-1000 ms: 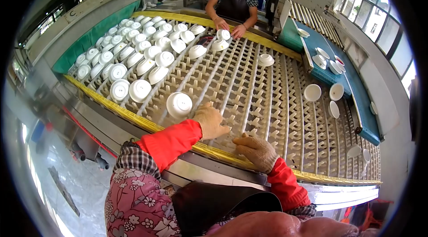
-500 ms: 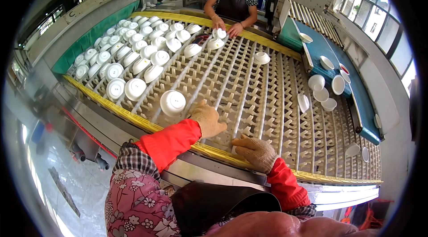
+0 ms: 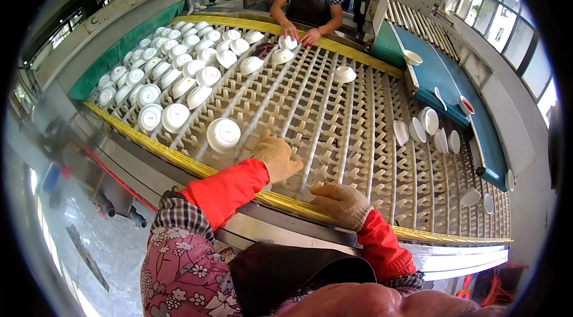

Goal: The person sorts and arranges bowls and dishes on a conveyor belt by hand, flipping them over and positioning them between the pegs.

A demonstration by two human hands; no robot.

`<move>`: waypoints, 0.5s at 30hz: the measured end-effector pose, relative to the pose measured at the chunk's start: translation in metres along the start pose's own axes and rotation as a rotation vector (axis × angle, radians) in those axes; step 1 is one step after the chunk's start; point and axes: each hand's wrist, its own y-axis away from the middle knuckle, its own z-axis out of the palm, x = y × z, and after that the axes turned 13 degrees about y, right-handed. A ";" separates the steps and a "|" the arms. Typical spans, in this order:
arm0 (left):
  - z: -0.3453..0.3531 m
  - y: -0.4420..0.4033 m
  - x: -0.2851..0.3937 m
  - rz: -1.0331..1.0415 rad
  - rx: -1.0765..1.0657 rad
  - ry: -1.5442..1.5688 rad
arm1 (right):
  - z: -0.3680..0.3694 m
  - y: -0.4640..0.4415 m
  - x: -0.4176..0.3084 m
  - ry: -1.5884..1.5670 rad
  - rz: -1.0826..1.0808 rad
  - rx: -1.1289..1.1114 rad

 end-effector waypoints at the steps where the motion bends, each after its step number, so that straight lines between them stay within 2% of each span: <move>1: 0.004 -0.004 -0.001 0.032 0.001 -0.008 | 0.000 0.001 0.003 0.005 -0.006 -0.006; 3: 0.006 -0.005 0.002 0.064 0.012 -0.026 | -0.003 0.001 0.005 0.016 -0.018 -0.019; 6: 0.012 -0.008 0.013 0.130 0.004 -0.068 | -0.016 0.007 -0.005 -0.084 0.106 -0.059; 10: 0.029 -0.005 0.018 0.274 0.126 -0.128 | -0.022 0.012 -0.008 -0.150 0.140 -0.058; 13: 0.035 -0.013 0.016 0.265 0.041 -0.030 | -0.019 0.017 0.000 -0.118 0.116 -0.047; 15: 0.036 -0.013 0.010 0.182 0.043 -0.028 | 0.002 0.015 0.024 -0.085 0.088 -0.041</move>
